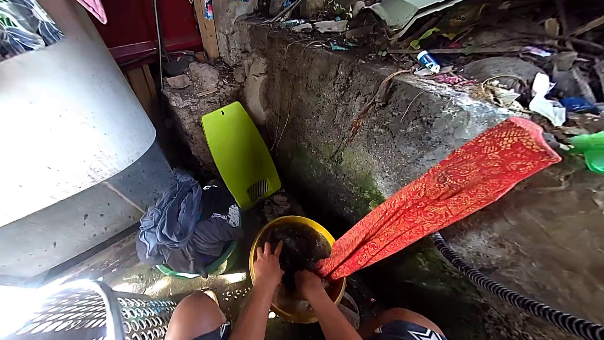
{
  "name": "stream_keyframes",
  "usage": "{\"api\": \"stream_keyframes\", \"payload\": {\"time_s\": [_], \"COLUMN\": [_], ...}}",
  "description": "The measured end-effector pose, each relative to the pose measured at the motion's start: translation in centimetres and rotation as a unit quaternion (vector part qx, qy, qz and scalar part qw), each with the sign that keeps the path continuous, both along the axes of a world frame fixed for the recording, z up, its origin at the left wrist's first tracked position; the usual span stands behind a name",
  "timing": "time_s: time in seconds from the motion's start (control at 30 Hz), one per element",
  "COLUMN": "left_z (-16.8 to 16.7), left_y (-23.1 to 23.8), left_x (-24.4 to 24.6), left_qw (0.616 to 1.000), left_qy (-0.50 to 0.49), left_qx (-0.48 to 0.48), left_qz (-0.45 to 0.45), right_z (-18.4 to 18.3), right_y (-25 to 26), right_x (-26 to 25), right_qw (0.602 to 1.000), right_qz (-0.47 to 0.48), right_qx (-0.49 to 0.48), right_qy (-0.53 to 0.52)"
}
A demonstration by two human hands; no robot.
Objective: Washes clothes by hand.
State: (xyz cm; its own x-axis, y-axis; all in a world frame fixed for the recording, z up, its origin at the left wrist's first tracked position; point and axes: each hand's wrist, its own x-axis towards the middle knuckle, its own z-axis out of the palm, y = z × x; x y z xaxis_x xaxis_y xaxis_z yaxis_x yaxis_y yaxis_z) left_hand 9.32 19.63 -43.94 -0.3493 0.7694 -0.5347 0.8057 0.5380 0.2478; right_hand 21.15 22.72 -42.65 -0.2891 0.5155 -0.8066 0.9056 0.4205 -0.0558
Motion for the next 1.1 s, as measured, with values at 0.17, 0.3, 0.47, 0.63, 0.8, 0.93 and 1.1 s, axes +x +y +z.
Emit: {"api": "stream_keyframes", "payload": {"time_s": [0.17,0.3,0.47,0.63,0.8,0.93,1.1], "left_z": [-3.2,-2.4,-1.0,0.7,7.6,20.7,31.3], "left_y": [1.2,0.3,-1.6,-3.0,-3.2,-3.4,-2.4], "left_x": [0.2,1.4,1.8,1.9,-2.4,-3.7,-5.2], "left_qw": [0.997,0.992,0.988,0.997,0.923,0.843,0.842], "left_qy": [-0.021,-0.047,-0.064,-0.050,-0.207,-0.342,-0.297], "left_qx": [-0.080,-0.115,-0.137,0.007,0.297,0.407,0.428], "left_qz": [0.005,0.010,-0.021,0.061,0.126,0.077,-0.139], "right_z": [-2.3,-3.9,1.2,11.6,21.2,27.6,32.8], "right_y": [0.8,0.5,1.0,0.8,-0.4,-0.2,-0.1], "right_x": [1.8,2.8,2.0,0.5,1.7,3.0,4.8], "right_qw": [0.998,0.995,0.990,0.959,0.803,0.619,0.584], "right_qz": [-0.031,-0.016,-0.090,-0.080,-0.118,-0.118,-0.062], "right_qx": [-0.008,0.005,0.044,0.142,0.253,0.374,0.434], "right_qy": [0.049,0.093,0.102,0.230,0.527,0.680,0.684]}}
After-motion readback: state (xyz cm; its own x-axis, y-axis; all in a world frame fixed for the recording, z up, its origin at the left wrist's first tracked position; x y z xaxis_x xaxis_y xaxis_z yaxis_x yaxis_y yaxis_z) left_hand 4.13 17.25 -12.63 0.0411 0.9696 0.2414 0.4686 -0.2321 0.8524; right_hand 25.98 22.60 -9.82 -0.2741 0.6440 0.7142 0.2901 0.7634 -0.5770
